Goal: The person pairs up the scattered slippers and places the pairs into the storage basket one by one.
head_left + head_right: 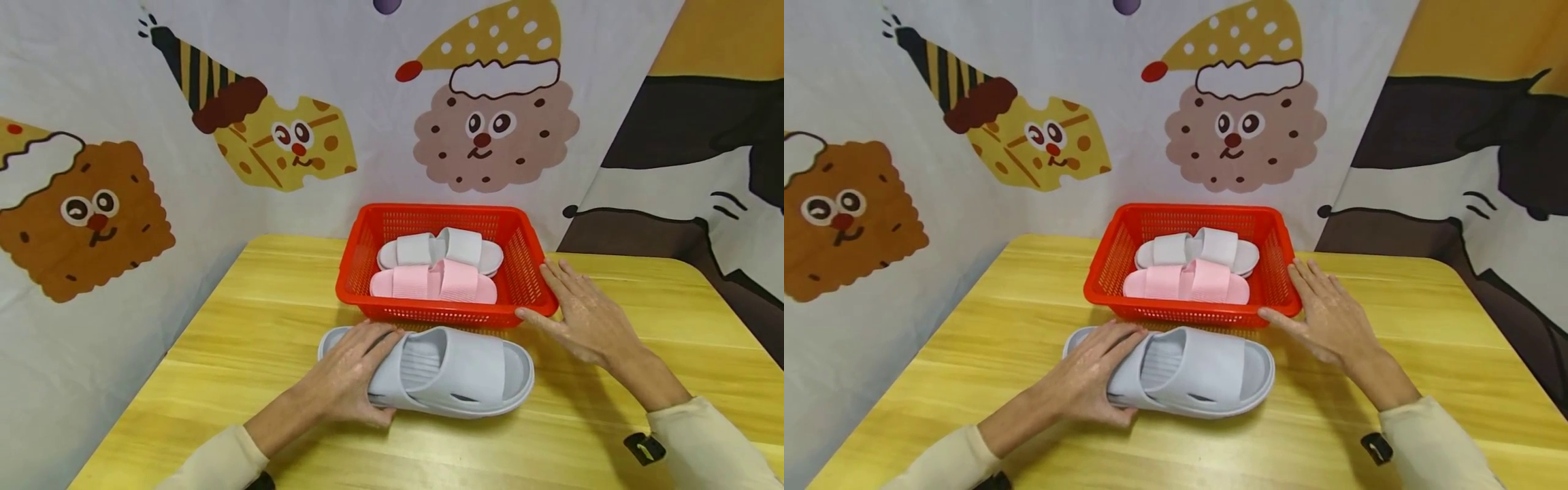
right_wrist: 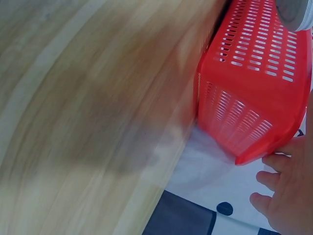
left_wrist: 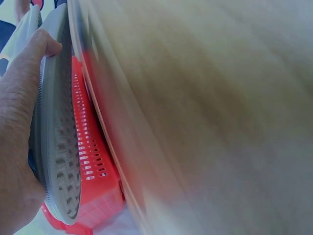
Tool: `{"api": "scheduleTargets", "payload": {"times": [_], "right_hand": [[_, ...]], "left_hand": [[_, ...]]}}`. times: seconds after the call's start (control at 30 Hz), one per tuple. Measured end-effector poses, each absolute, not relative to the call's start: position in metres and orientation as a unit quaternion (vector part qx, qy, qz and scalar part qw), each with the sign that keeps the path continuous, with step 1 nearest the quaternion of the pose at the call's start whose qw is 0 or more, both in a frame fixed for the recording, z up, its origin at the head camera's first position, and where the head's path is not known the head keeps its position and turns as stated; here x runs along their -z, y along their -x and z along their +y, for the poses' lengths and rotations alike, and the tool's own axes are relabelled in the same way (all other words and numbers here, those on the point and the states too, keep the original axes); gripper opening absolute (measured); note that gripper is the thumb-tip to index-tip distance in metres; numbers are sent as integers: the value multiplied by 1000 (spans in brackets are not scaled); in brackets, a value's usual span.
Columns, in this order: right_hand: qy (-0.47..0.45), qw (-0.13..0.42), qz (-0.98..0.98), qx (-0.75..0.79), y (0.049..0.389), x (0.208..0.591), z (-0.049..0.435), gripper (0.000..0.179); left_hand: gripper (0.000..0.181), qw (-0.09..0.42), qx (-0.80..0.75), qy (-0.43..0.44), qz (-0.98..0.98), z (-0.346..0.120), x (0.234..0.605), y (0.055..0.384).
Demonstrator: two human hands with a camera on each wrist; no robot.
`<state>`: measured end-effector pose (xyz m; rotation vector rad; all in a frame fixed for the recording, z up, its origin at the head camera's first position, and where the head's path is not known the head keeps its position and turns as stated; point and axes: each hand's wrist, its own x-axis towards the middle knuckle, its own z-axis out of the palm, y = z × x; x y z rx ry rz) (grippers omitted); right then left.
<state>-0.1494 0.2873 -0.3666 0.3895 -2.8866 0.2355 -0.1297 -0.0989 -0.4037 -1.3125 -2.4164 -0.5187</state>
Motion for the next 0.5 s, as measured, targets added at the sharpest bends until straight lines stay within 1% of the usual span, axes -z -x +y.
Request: {"api": "scheduleTargets", "payload": {"times": [0.2, 0.5], "right_hand": [[-138, 106, -981, -81, 149, 366, 288, 85], [-124, 86, -984, -92, 148, 363, 289, 85]], "left_hand": [[105, 174, 184, 461, -851, -106, 397, 130], [105, 216, 173, 496, -823, -114, 379, 132]]}}
